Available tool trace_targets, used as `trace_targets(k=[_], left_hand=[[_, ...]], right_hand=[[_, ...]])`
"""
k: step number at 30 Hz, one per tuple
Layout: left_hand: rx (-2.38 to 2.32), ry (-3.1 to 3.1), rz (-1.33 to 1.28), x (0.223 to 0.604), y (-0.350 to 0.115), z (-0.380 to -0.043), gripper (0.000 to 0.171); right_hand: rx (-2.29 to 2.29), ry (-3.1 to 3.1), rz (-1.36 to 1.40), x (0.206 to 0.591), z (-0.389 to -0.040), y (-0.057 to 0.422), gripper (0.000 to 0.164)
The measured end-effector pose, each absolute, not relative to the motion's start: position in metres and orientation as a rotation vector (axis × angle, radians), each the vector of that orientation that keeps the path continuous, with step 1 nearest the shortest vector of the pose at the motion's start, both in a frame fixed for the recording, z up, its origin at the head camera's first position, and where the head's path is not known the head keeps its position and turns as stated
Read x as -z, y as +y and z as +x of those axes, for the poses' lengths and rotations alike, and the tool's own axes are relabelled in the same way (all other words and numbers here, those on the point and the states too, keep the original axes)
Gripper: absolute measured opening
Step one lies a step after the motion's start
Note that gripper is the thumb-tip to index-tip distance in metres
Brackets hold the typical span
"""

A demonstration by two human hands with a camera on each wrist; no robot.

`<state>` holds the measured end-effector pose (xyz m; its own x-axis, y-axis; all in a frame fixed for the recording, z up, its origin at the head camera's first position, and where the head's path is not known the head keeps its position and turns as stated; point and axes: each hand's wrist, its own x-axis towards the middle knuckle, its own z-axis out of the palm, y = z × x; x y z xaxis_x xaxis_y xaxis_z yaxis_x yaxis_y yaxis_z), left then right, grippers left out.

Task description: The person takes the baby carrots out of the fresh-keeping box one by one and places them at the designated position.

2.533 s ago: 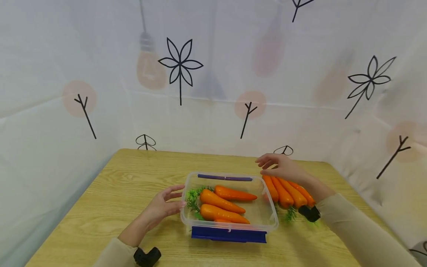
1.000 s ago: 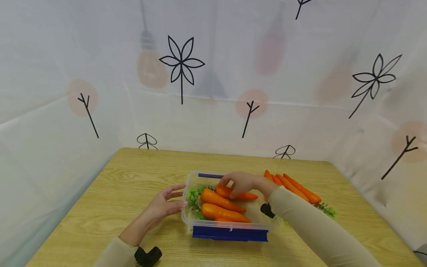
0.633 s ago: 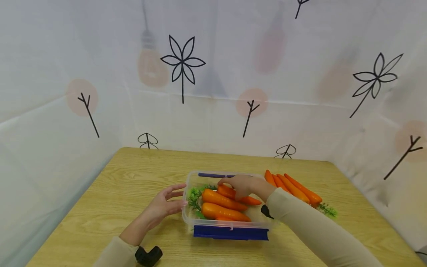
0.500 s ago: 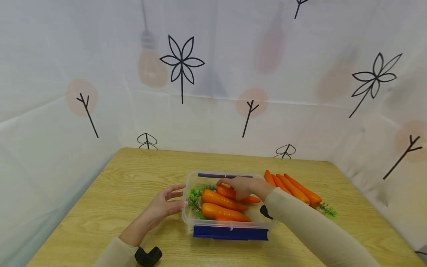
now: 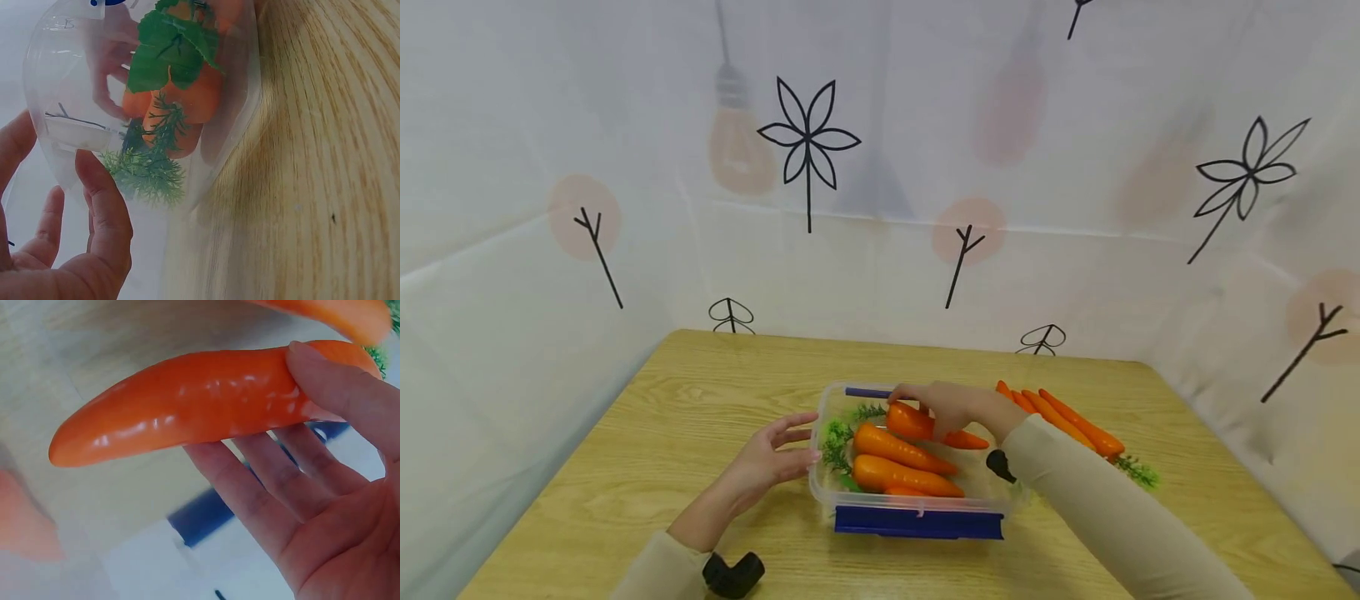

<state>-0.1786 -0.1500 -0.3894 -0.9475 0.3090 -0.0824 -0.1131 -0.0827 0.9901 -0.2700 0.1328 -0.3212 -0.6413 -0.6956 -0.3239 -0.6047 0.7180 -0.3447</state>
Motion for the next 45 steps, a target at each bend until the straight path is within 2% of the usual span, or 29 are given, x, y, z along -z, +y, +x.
trace_targets(k=[13, 36, 45], left_hand=[[-2.106, 1.912, 0.214, 0.389, -0.149, -0.178, 0.068], [-2.090, 1.940, 0.193, 0.386, -0.151, -0.178, 0.068], [-2.092, 1.932, 0.199, 0.386, -0.150, -0.178, 0.069]], right_hand=[[0.550, 2.528, -1.028, 0.296, -0.261, 0.153, 0.076], [0.999, 2.742, -0.894, 0.287, -0.244, 0.208, 0.079], [1.002, 2.853, -0.842, 0.285, -0.242, 0.229, 0.080]])
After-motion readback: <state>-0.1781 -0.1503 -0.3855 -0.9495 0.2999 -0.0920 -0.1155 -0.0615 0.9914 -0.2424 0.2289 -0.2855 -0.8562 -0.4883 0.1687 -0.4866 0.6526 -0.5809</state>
